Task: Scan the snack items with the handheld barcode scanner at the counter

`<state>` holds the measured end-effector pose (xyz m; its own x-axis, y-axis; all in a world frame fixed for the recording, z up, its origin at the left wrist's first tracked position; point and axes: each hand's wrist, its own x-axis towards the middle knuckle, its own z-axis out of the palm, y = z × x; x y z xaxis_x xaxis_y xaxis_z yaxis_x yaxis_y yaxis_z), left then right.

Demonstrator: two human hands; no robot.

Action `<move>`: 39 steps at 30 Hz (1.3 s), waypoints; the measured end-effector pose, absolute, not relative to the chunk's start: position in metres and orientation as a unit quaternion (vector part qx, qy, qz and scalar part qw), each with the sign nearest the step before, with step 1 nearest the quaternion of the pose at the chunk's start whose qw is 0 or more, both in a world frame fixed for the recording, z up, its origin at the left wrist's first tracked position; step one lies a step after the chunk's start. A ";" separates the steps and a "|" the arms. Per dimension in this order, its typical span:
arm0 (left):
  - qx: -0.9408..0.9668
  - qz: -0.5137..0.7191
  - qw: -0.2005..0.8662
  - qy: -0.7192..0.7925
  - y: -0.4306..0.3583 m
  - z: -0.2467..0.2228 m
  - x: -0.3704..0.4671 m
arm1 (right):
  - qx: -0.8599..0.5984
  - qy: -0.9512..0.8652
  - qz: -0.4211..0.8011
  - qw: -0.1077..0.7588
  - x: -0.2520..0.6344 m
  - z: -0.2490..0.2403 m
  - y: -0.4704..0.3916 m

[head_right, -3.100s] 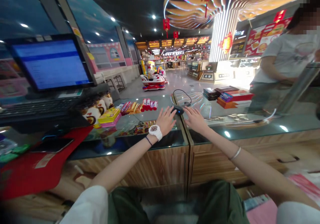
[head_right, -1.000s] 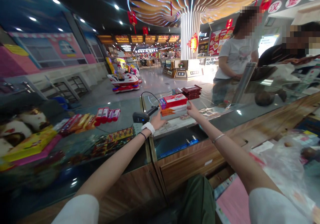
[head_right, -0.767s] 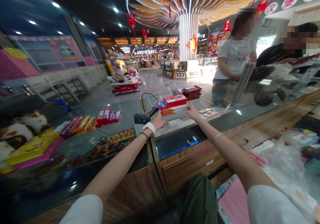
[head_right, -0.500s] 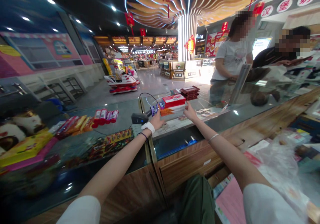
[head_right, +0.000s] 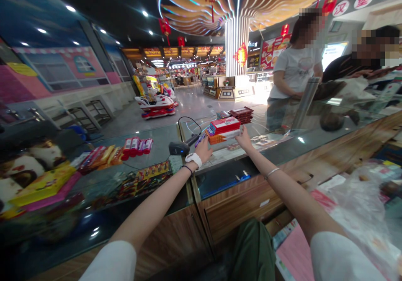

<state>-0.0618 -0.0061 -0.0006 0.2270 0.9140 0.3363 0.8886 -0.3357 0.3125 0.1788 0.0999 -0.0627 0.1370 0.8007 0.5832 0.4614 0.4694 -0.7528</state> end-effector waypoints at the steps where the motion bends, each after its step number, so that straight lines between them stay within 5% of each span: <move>1: 0.781 0.247 0.015 0.573 -0.006 0.001 -0.061 | -0.507 -0.618 0.165 0.578 0.181 -0.061 0.101; 17: 0.770 0.207 -0.061 0.600 0.009 0.022 -0.013 | -0.485 -0.721 0.061 0.491 0.187 -0.028 0.105; 39: 0.773 0.324 -0.050 0.542 -0.006 0.036 -0.042 | -0.470 -0.657 -0.023 0.589 0.162 0.011 0.056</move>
